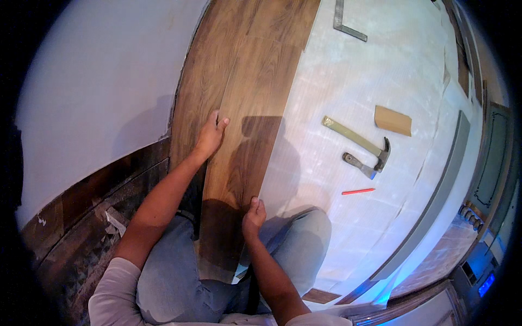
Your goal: The person positions and aligns laminate flooring planks on the floor, pressing them together by hand and using a hammer with a tapping block to secure them into place.
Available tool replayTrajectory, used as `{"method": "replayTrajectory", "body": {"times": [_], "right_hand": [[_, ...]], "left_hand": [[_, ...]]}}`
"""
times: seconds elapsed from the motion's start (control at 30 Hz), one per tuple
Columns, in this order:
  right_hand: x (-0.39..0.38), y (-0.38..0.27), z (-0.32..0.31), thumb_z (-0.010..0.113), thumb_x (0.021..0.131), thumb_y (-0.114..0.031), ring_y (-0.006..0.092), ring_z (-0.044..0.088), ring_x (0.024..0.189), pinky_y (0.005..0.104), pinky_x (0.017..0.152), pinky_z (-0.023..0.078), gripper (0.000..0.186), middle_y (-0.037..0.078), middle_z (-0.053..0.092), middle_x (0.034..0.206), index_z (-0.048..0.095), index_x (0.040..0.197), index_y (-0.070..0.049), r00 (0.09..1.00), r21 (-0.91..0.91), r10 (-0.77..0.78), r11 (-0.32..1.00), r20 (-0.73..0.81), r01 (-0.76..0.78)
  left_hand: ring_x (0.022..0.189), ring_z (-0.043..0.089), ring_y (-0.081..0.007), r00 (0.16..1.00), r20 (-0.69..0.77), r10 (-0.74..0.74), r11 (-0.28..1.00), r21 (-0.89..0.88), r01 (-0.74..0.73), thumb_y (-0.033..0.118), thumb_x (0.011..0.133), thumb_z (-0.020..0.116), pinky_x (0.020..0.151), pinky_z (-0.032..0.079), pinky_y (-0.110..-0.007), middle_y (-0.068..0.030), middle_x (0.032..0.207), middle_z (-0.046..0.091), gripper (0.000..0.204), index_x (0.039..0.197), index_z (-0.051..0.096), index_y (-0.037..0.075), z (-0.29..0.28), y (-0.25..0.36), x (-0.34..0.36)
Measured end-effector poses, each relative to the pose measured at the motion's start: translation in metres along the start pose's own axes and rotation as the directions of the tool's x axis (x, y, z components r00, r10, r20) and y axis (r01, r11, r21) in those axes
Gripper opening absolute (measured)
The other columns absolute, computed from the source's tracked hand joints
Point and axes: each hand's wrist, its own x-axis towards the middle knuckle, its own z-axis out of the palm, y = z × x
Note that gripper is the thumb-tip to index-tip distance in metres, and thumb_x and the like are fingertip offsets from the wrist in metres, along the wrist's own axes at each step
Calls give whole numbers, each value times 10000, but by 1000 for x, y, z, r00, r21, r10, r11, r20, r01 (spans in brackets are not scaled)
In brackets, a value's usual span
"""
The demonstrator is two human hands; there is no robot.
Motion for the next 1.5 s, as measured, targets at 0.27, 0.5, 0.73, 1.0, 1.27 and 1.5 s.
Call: {"method": "replayTrajectory", "body": {"times": [0.27,0.5,0.73,1.0,1.27,1.5], "right_hand": [[-4,-5,5,511,1110,-328,118,414,766,318,687,387,407,-16,448,777,544,842,-23,999,64,-18,998,-29,20],[-4,7,5,508,1109,-313,116,393,739,320,660,369,408,-24,420,752,498,807,-38,1000,74,20,997,-23,-18],[-4,-1,3,511,1103,-313,129,406,725,336,656,389,402,-1,441,740,534,831,-18,1000,54,11,998,-17,-11],[-6,-6,3,495,1115,-336,104,399,763,309,676,380,422,-30,438,773,521,829,-26,999,93,31,995,-13,-30],[-9,-16,2,489,1116,-325,114,415,769,312,695,394,416,-17,461,777,540,842,-17,998,36,55,998,-10,-54],[-12,-18,1,503,1112,-309,110,415,763,315,684,396,404,-10,480,775,555,844,-10,997,15,81,997,-11,-81]], "left_hand": [[1139,635,-493,998,15,-55,997,49,54,395,1042,571,952,496,-534,-307,1199,675,506,1400,501,44,-6,8,-2],[1194,618,-485,999,29,-22,1000,-1,23,418,1040,574,995,489,-500,-320,1260,651,578,1448,483,19,-6,8,-5],[1172,636,-470,999,40,-36,999,2,36,418,1034,572,980,493,-513,-297,1232,672,531,1432,492,76,-7,9,-3],[1230,612,-458,994,84,-68,998,6,68,421,1038,583,1022,483,-479,-312,1294,641,593,1468,479,27,-9,14,-2],[1121,656,-469,1000,12,-18,1000,6,18,401,1027,587,957,503,-522,-290,1178,694,517,1417,507,71,-3,2,0],[1137,649,-473,999,13,-32,998,51,31,406,1027,589,968,502,-512,-293,1206,685,550,1435,498,50,-9,10,0]]}}
